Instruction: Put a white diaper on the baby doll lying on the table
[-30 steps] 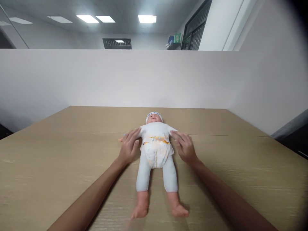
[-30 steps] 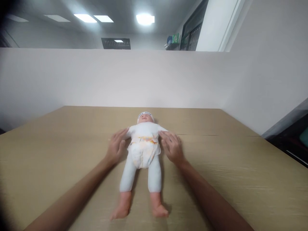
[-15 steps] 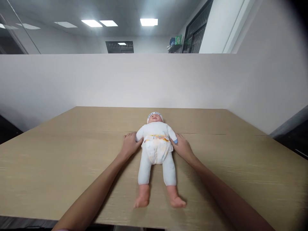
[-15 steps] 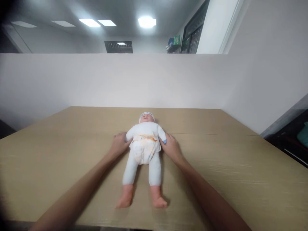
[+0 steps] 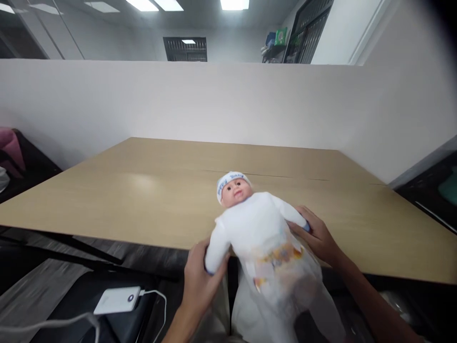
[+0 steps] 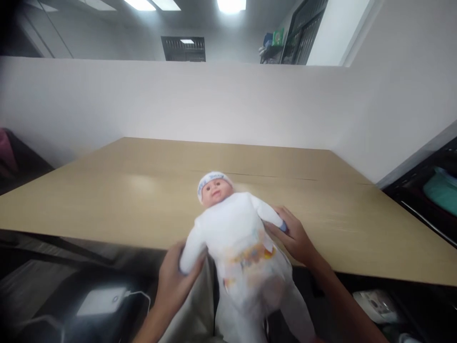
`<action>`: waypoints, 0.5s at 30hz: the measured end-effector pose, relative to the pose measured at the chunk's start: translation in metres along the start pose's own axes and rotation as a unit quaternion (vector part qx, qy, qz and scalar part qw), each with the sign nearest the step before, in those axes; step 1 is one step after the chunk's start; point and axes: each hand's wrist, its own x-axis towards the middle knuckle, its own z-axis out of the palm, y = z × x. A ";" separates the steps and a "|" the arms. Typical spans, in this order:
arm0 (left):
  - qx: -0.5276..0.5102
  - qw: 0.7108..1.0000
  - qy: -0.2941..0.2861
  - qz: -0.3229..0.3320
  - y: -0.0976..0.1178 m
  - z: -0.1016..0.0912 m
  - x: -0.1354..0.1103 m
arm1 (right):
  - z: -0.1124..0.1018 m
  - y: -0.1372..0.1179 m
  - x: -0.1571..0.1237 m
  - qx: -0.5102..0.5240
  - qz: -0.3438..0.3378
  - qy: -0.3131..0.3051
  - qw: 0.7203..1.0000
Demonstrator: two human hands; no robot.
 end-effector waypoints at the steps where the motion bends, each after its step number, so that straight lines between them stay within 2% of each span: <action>1: -0.003 1.000 -0.025 -0.010 -0.006 -0.003 -0.028 | -0.006 -0.002 -0.015 -0.001 -0.004 -0.024 1.000; 4: 0.007 0.991 -0.128 -0.034 -0.026 -0.019 -0.098 | -0.014 -0.009 -0.056 0.014 -0.003 -0.102 0.995; 6: 0.050 0.972 -0.222 -0.050 -0.037 -0.034 -0.132 | -0.012 -0.018 -0.079 0.023 0.005 -0.149 0.988; 8: 0.088 0.951 -0.288 -0.068 -0.044 -0.050 -0.156 | -0.004 -0.030 -0.097 0.024 0.003 -0.188 0.982; 10: 0.086 0.950 -0.291 -0.073 -0.047 -0.064 -0.176 | 0.011 -0.040 -0.110 0.013 -0.016 -0.215 0.976; 12: 0.060 0.965 -0.248 -0.067 -0.049 -0.075 -0.191 | 0.032 -0.042 -0.119 -0.006 -0.042 -0.228 0.973; 15: 0.059 0.975 -0.203 -0.065 -0.052 -0.086 -0.202 | 0.069 -0.028 -0.127 -0.037 -0.056 -0.233 0.970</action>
